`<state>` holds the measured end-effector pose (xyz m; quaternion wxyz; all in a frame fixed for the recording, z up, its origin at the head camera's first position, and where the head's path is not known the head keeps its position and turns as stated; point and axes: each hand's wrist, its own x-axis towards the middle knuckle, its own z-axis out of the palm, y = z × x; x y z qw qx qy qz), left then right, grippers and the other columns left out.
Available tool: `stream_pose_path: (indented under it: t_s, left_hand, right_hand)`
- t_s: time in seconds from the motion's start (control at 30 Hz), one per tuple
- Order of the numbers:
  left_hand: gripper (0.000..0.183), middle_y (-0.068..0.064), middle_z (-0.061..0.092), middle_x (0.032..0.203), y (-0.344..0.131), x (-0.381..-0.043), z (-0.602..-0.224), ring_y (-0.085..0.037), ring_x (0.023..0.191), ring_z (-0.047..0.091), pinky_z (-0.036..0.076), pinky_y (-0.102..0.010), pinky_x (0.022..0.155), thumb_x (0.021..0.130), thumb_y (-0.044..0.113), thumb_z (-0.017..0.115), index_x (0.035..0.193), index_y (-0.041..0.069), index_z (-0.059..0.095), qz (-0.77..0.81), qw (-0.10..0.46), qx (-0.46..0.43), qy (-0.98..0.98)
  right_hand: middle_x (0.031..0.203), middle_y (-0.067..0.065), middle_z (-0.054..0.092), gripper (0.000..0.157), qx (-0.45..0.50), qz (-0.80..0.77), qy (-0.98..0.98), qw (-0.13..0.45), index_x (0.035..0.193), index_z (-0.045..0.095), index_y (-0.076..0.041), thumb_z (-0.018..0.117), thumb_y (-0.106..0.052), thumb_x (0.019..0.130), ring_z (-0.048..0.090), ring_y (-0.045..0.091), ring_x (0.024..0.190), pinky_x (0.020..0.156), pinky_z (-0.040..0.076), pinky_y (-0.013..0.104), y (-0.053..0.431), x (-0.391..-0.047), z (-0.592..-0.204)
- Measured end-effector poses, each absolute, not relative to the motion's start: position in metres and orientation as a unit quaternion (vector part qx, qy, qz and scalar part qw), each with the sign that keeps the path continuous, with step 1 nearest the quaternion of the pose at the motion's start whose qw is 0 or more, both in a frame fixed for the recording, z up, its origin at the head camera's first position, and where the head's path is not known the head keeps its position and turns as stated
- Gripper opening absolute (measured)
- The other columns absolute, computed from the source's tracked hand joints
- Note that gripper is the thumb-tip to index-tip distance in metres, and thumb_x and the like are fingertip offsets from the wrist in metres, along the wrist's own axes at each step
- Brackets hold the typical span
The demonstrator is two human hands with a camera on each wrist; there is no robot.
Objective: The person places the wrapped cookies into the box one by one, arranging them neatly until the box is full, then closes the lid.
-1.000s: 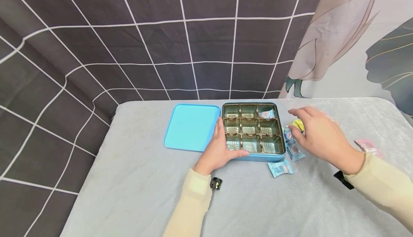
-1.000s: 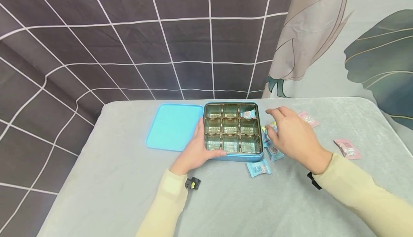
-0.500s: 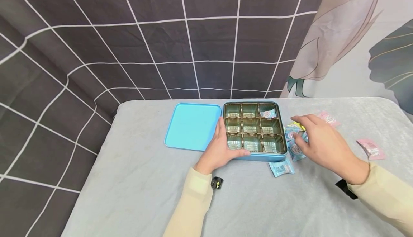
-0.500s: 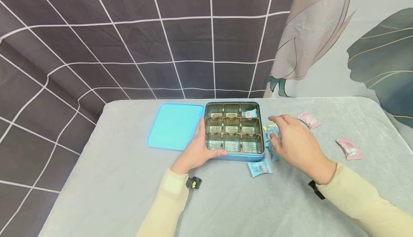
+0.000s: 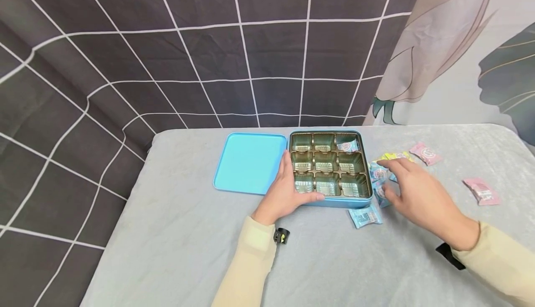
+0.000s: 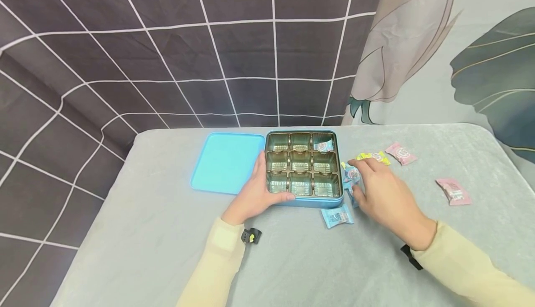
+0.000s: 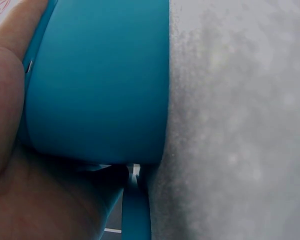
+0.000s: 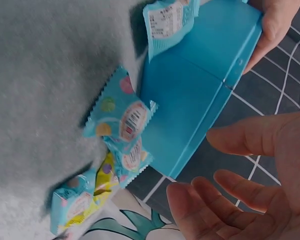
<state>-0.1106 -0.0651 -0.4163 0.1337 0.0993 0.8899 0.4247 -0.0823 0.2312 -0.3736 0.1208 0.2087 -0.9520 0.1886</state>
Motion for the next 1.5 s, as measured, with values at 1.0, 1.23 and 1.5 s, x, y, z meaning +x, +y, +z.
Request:
stream_pose_path:
  t_s: [1.0, 1.23, 1.5]
  left_hand:
    - [0.140, -0.007, -0.015, 0.168, -0.065, -0.111, -0.417, -0.020, 0.153, 0.004, 0.025, -0.040, 0.119, 0.073, 0.063, 0.082, 0.160, 0.012, -0.014, 0.427, 0.129, 0.100, 0.889]
    - [0.139, -0.007, -0.015, 0.168, -0.065, -0.111, -0.416, -0.020, 0.153, 0.003, 0.025, -0.041, 0.119, 0.074, 0.061, 0.082, 0.160, 0.012, -0.015, 0.428, 0.133, 0.099, 0.888]
    - [0.139, -0.007, -0.015, 0.168, -0.065, -0.110, -0.414, -0.020, 0.153, 0.003, 0.024, -0.041, 0.119, 0.073, 0.062, 0.082, 0.160, 0.011, -0.014, 0.429, 0.133, 0.099, 0.888]
  right_hand:
    - [0.108, 0.028, 0.063, 0.067, 0.167, 0.179, -0.964, 0.102, 0.126, 0.058, 0.009, 0.087, -0.011, 0.069, 0.062, 0.046, 0.092, 0.073, 0.050, 0.062, 0.231, -0.064, -0.393]
    - [0.109, 0.031, 0.063, 0.070, 0.146, 0.169, -0.971, 0.080, 0.126, 0.057, 0.012, 0.088, -0.017, 0.071, 0.062, 0.048, 0.094, 0.073, 0.049, 0.063, 0.230, -0.064, -0.395]
    - [0.096, 0.028, 0.063, 0.070, 0.126, 0.169, -0.977, 0.038, 0.123, 0.053, 0.019, 0.085, -0.021, 0.075, 0.062, 0.044, 0.086, 0.072, 0.049, 0.059, 0.229, -0.066, -0.399]
